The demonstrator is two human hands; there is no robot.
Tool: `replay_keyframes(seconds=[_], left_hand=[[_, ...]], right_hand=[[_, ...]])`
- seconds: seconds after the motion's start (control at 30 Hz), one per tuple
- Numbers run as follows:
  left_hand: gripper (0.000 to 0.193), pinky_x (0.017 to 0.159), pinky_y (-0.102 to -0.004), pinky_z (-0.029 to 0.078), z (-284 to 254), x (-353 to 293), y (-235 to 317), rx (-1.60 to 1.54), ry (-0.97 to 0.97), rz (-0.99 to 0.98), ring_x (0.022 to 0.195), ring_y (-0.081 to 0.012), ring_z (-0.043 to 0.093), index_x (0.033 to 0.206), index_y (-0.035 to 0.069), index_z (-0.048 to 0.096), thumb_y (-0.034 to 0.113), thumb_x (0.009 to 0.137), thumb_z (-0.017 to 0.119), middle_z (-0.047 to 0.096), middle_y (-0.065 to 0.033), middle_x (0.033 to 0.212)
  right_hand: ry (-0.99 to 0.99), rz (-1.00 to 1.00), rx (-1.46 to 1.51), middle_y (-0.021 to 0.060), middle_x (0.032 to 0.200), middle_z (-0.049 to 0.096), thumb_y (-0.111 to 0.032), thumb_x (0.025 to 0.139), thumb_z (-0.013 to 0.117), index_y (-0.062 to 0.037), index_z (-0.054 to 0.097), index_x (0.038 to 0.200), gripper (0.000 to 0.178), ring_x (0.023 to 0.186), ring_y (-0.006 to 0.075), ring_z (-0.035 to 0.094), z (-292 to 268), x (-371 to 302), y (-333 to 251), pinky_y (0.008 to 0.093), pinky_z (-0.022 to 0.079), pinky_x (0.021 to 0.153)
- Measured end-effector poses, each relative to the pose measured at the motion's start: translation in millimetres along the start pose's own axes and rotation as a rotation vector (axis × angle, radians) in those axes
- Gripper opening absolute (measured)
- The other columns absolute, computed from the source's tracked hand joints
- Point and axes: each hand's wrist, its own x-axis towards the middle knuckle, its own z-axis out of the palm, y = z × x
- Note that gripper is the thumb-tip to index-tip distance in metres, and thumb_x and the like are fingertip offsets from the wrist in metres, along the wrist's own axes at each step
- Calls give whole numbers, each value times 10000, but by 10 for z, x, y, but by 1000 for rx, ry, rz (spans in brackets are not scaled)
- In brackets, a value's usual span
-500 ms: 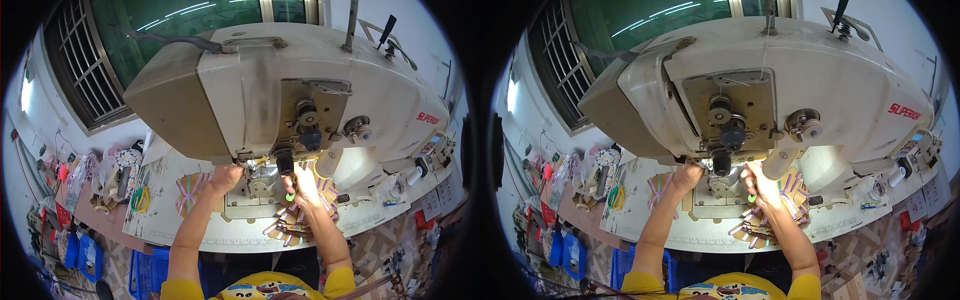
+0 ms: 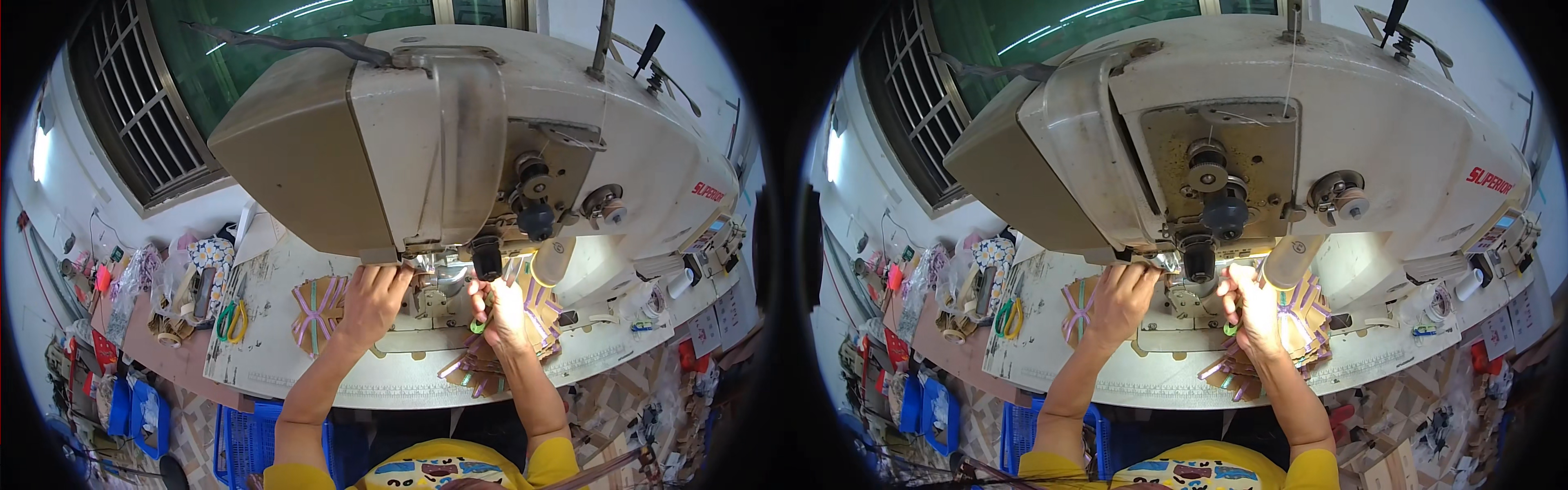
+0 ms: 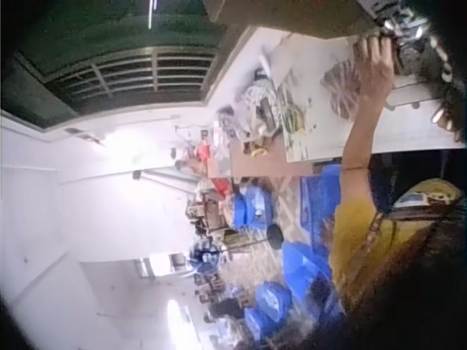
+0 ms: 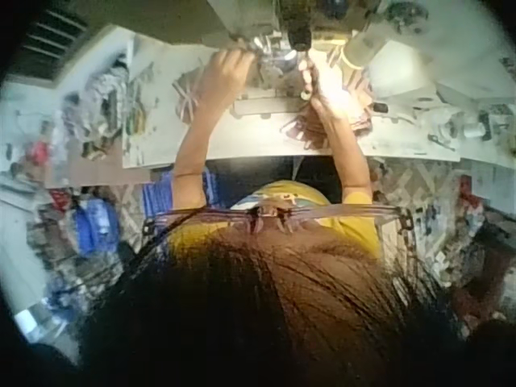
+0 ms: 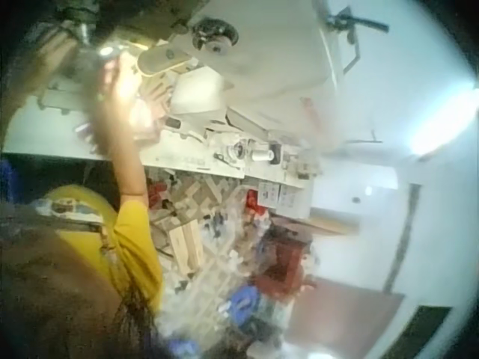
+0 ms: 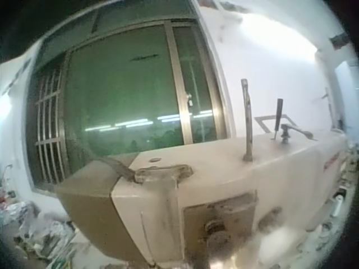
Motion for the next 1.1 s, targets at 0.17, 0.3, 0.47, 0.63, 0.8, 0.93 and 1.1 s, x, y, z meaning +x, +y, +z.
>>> replay_keyframes(seconds=[0.17,0.3,0.47,0.63,0.8,0.93,1.1], left_hand=[[150,665,-288,403,-47,153,-170,-719,-226,-470,782,-198,510,854,25,571,100,741,506,555,-87,800],[148,632,-285,404,278,143,-331,-939,-199,-430,715,-121,509,814,9,575,131,752,517,569,-70,777],[183,617,-266,418,358,59,-435,-1298,-471,-597,714,-97,511,869,18,575,153,745,572,576,-53,782],[226,704,-212,430,31,171,-80,-1582,-351,-866,779,-82,524,929,18,575,69,715,624,568,-44,879],[173,553,-189,474,55,118,28,-1704,-231,-974,634,-54,545,870,-6,588,62,714,620,588,-33,764],[146,534,-193,475,47,111,70,-1681,-205,-1001,588,-66,556,822,-16,600,77,711,621,592,-42,705],[194,545,-187,470,46,149,97,-1598,-160,-979,598,-65,558,855,-18,582,88,699,633,589,-38,708]], right_hand=[[-11,-134,7,48,594,523,-155,771,565,-32,523,780,131,388,59,385,-20,36,-53,164,247,326],[54,-215,-84,25,572,502,-145,761,576,-40,531,725,120,406,54,377,244,-54,-134,163,241,358],[89,-278,-175,-10,547,453,-123,736,601,-37,537,635,147,420,48,356,275,-69,-150,171,245,384],[85,-322,-218,22,571,482,-159,710,626,-48,473,692,190,415,55,381,39,122,34,169,273,372],[134,-326,-181,58,580,527,-204,689,654,-43,454,735,261,391,62,397,124,102,33,163,267,347],[143,-268,-238,62,591,535,-172,701,639,-48,454,734,226,397,68,411,139,61,6,164,270,344],[75,-106,-408,87,679,562,-107,770,549,1,446,801,153,609,116,545,177,-136,4,216,413,603]])
